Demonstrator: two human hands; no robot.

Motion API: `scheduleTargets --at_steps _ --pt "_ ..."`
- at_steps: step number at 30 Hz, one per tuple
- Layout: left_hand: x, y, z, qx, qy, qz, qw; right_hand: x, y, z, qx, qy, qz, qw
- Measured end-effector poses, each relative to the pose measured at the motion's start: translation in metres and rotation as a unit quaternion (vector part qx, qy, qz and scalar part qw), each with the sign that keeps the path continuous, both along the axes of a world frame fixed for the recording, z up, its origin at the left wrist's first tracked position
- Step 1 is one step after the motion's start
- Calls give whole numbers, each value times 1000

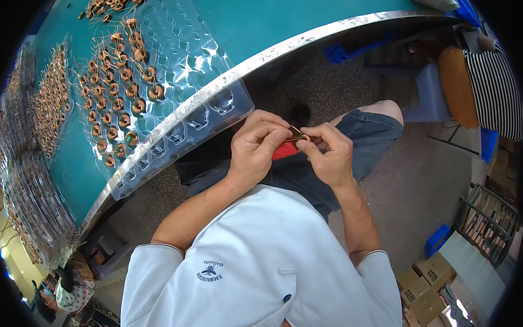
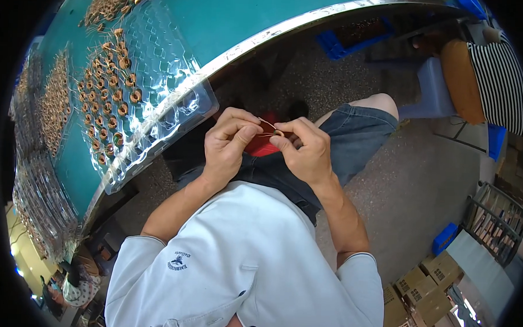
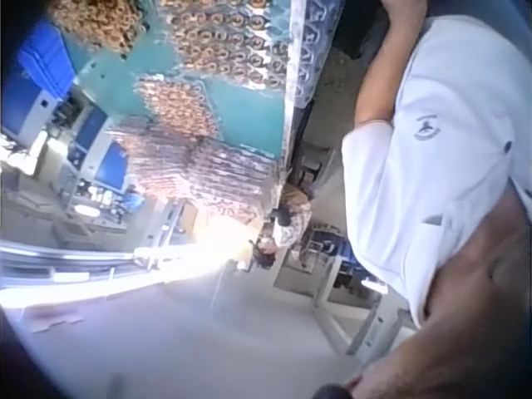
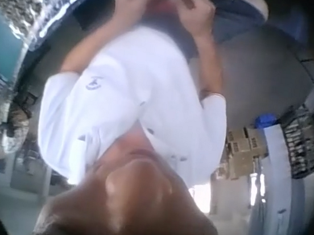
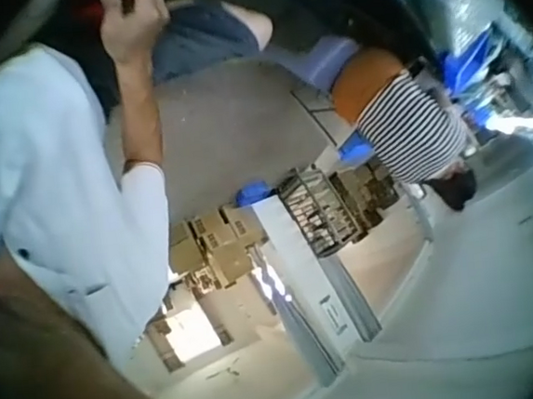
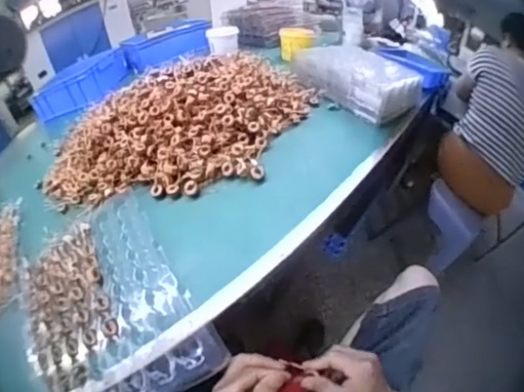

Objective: Manually assembling small electronic parts and placing them into a plastic molded tray.

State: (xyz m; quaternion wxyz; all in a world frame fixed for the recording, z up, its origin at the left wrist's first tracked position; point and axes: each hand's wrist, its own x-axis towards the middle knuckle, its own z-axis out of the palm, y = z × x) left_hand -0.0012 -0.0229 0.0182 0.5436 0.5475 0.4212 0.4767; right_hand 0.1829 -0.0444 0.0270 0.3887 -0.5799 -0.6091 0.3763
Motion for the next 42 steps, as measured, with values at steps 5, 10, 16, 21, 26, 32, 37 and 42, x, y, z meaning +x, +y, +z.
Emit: scheduleTargets --at_steps 5,10,16,21,26,32,37,42 --pt "-1 7 -16 -5 6 -29 1000 11 -6 -6 -148 192 -70 968" --pt "-5 6 -10 76 114 -92 986 8 -7 -9 -250 290 -83 920" --pt "-5 2 -7 96 112 -67 987 1 -5 -13 -263 258 -80 926" --pt "-5 2 -13 140 136 -56 979 -1 -5 -12 -284 210 -58 934" --pt "-10 2 -16 65 156 -66 983 -1 -6 -10 -164 82 34 982" --pt "-13 3 -12 44 162 -82 982 2 -3 -9 -127 -13 76 989" --pt "-12 7 -14 110 167 -102 974 3 0 -7 -50 -71 115 990" --pt "-17 11 -14 113 208 -150 960 4 -2 -3 -94 -95 121 984"
